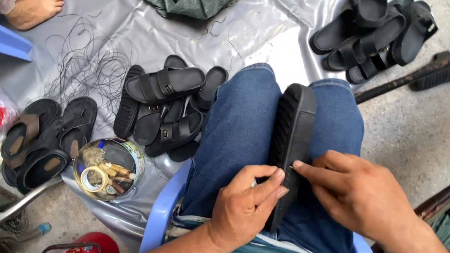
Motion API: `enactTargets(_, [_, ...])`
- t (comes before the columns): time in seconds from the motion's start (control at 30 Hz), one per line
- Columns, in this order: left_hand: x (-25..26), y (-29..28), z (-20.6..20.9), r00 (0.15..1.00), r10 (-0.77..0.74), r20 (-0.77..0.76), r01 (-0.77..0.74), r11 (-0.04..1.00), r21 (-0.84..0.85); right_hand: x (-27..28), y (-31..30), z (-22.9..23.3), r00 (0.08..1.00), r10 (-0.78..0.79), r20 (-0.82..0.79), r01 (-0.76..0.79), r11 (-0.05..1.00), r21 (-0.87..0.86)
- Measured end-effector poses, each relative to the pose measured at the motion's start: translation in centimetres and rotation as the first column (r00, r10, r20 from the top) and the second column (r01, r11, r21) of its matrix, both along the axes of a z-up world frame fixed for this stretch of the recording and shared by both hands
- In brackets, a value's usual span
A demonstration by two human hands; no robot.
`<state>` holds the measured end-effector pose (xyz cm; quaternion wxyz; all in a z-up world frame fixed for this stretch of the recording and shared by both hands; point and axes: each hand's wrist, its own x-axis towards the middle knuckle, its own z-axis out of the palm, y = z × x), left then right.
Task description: Hand-stitching the sole of a black sandal using a needle and thread
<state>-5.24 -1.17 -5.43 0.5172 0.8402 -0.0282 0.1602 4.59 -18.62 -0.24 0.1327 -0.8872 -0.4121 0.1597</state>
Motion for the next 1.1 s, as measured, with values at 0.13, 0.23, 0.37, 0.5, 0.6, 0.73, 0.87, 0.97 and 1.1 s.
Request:
enactTargets(0.13, [-0.1, 0.0, -0.3, 0.999, -0.036, -0.001, 0.036, 0.998, -0.046, 0.3, 0.2, -0.2, 0.999, 0.004, 0.054, -0.017, 0.972, 0.233])
enactTargets(0.23, [0.2, -0.1, -0.6, 0.998, -0.053, 0.019, 0.054, 0.996, -0.075, 0.3, 0.6, -0.2, 0.995, -0.017, 0.102, -0.009, 0.969, 0.249])
enactTargets(0.37, [0.9, 0.9, 0.4, 0.991, -0.133, 0.020, 0.133, 0.990, -0.054, -0.2, 0.5, -0.5, 0.986, -0.042, 0.158, 0.003, 0.971, 0.240])
enactTargets(0.5, [1.8, 4.4, 1.6, 0.971, -0.196, -0.135, 0.208, 0.975, 0.083, -0.3, -0.3, -0.4, 0.989, -0.030, 0.143, -0.003, 0.975, 0.224])
enactTargets(0.6, [2.1, 6.6, 2.8, 0.820, -0.210, -0.532, 0.357, 0.915, 0.190, -0.5, -0.7, -0.8, 0.995, -0.026, 0.101, 0.003, 0.976, 0.217])
enactTargets(0.73, [2.3, 6.2, 3.1, 0.735, -0.417, -0.534, 0.200, 0.886, -0.417, -0.3, -0.4, -1.1, 0.997, 0.016, 0.074, -0.033, 0.974, 0.224])
enactTargets(0.87, [1.6, 3.9, 1.6, 0.786, -0.513, -0.345, 0.116, 0.671, -0.732, -0.1, -1.2, -1.8, 0.997, 0.043, 0.060, -0.050, 0.991, 0.123])
enactTargets(0.97, [1.4, 3.2, 1.2, 0.796, -0.487, -0.359, 0.053, 0.648, -0.760, 0.0, -1.5, -1.5, 0.997, 0.064, 0.036, -0.066, 0.997, 0.048])
enactTargets(1.1, [0.6, 1.9, 0.4, 0.875, -0.361, -0.323, 0.053, 0.734, -0.677, 0.2, -1.5, -1.3, 0.996, 0.080, 0.038, -0.081, 0.996, 0.033])
